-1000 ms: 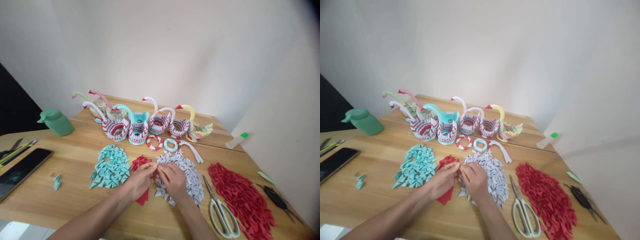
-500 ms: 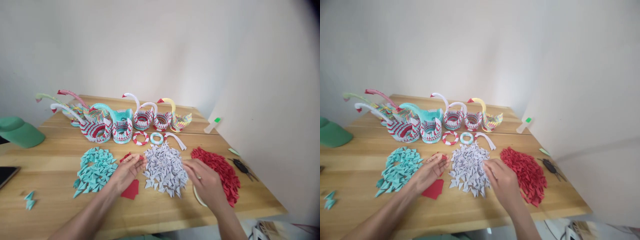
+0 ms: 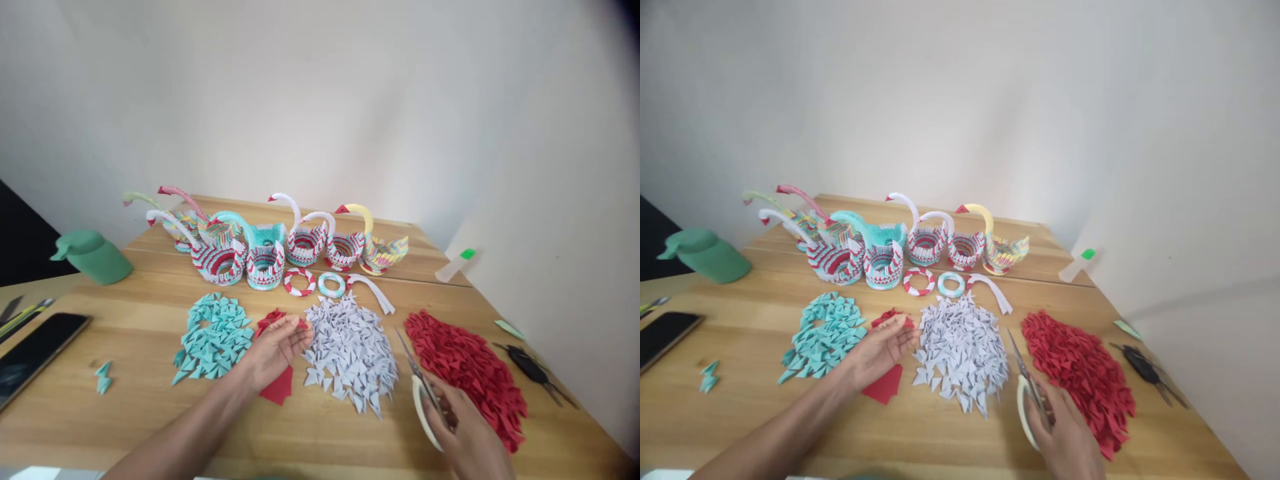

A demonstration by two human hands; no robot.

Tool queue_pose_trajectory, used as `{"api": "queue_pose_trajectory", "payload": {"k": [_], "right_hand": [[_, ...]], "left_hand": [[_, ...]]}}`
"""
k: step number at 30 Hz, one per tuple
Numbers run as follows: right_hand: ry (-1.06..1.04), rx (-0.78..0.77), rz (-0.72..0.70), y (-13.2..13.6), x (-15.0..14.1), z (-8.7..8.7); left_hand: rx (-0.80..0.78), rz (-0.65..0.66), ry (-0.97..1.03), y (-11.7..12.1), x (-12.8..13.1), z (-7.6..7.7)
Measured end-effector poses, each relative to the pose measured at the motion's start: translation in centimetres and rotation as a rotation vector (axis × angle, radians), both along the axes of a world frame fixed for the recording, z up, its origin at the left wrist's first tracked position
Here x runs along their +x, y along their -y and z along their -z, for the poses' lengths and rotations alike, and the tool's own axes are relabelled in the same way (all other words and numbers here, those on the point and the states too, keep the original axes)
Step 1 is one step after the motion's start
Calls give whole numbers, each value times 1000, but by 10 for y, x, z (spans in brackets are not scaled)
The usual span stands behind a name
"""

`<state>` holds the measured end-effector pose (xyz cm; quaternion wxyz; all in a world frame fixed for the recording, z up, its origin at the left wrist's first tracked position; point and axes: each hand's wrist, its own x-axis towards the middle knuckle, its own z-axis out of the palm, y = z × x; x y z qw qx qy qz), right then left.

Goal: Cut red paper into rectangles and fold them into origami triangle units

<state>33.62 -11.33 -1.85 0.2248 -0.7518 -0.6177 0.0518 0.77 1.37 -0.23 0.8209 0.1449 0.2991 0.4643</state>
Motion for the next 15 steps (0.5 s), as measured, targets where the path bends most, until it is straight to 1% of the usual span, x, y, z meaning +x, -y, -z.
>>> {"api": "queue_pose_trajectory", "payload": {"k": [2, 4, 5, 6, 8, 10, 15], "right_hand": [[-155, -9, -121, -3, -16, -18], [-254, -32, -278, -8, -40, -34], [-287, -48, -344, -10, -53, -39], [-314, -29, -385, -12, -66, -43], [-350, -16, -480, -17, -86, -47], [-363, -19, -551, -21, -99, -46], [-356, -50, -619, -28, -104, -43]], "left_hand": [[-6, 11, -5, 0, 0, 0], [1, 30, -8, 1, 0, -2], [8, 44, -7, 1, 0, -3], [14, 59, -6, 1, -1, -4], [22, 82, -5, 1, -2, -6], [20, 85, -5, 2, -2, -7], [25, 85, 6, 3, -2, -7]]}}
